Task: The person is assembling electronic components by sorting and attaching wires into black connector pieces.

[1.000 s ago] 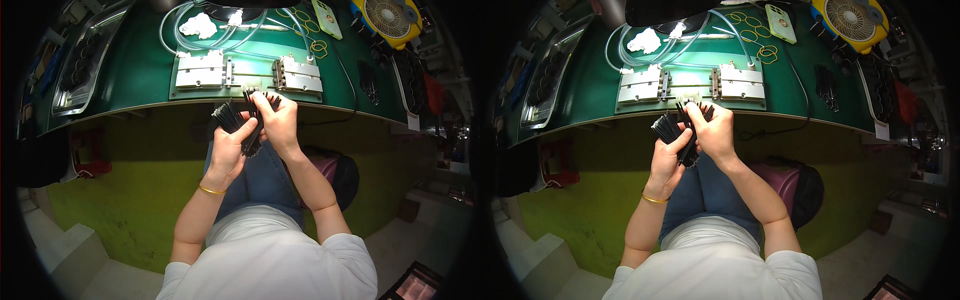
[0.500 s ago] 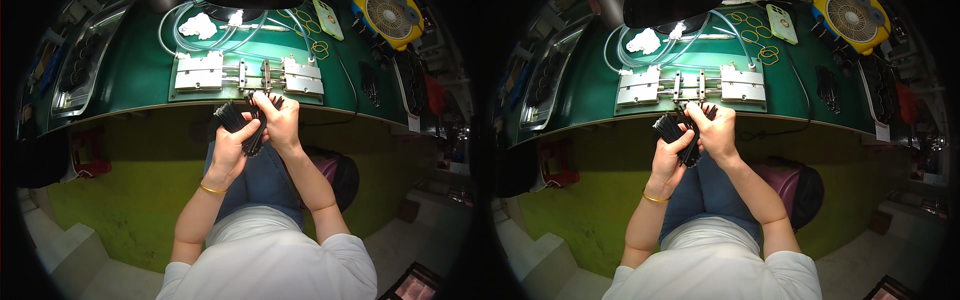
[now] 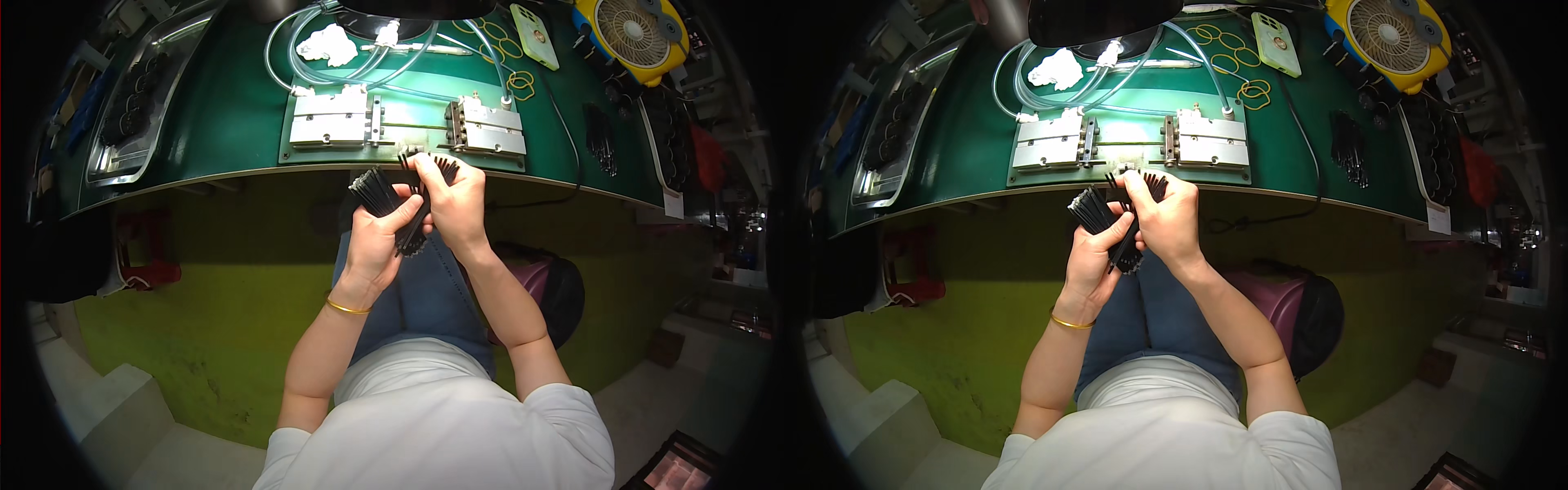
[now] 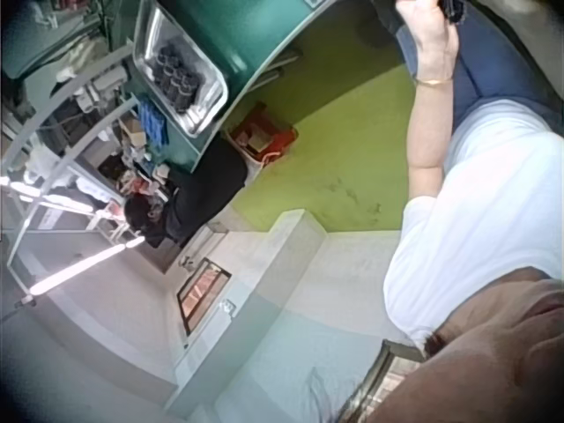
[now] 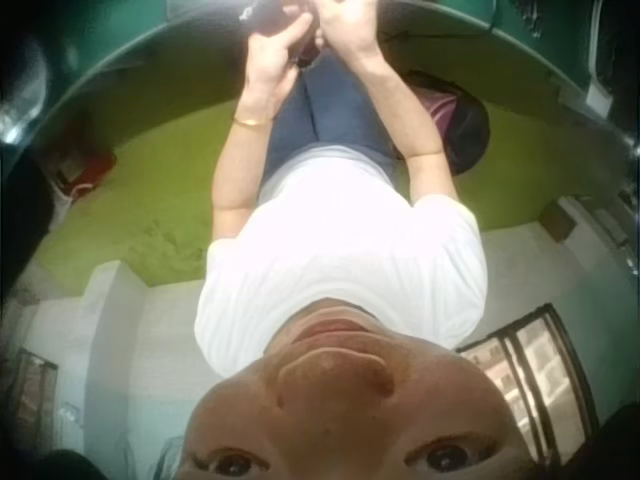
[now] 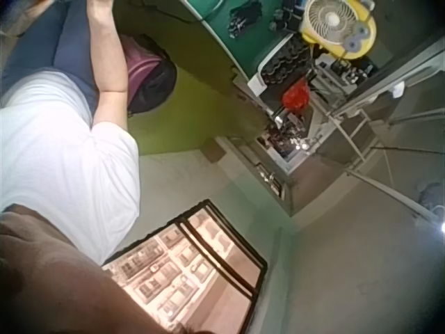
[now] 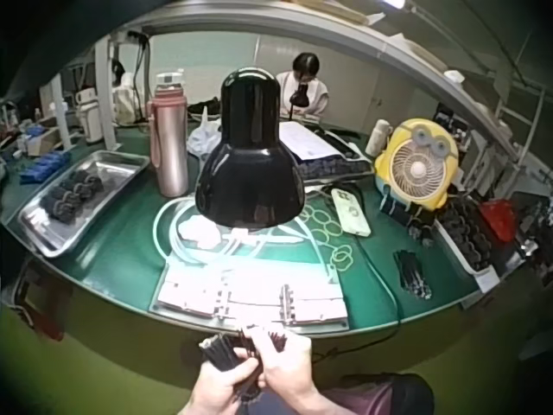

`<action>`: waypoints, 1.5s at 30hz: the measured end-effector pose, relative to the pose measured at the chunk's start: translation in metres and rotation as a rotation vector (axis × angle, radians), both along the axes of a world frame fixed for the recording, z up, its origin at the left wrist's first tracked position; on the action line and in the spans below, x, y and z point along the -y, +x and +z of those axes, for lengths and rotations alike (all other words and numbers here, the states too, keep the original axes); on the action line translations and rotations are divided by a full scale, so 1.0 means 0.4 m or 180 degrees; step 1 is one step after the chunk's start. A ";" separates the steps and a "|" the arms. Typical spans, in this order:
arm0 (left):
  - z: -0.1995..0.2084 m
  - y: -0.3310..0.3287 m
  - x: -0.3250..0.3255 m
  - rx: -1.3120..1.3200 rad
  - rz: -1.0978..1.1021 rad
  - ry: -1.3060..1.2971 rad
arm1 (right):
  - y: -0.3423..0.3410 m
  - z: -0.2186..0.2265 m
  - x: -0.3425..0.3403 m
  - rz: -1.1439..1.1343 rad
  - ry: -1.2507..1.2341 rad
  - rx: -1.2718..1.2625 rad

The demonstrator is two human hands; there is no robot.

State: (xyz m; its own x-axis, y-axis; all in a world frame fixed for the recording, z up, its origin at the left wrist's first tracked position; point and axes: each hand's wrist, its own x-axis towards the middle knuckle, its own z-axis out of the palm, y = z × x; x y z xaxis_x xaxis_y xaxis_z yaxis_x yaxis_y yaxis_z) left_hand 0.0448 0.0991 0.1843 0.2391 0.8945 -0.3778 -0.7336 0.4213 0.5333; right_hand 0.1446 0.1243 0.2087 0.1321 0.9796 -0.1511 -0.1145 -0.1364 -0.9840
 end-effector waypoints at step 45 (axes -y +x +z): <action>0.001 -0.007 -0.015 0.0140 -0.0233 -0.0057 | 0.007 -0.010 -0.009 -0.0084 -0.0016 -0.0327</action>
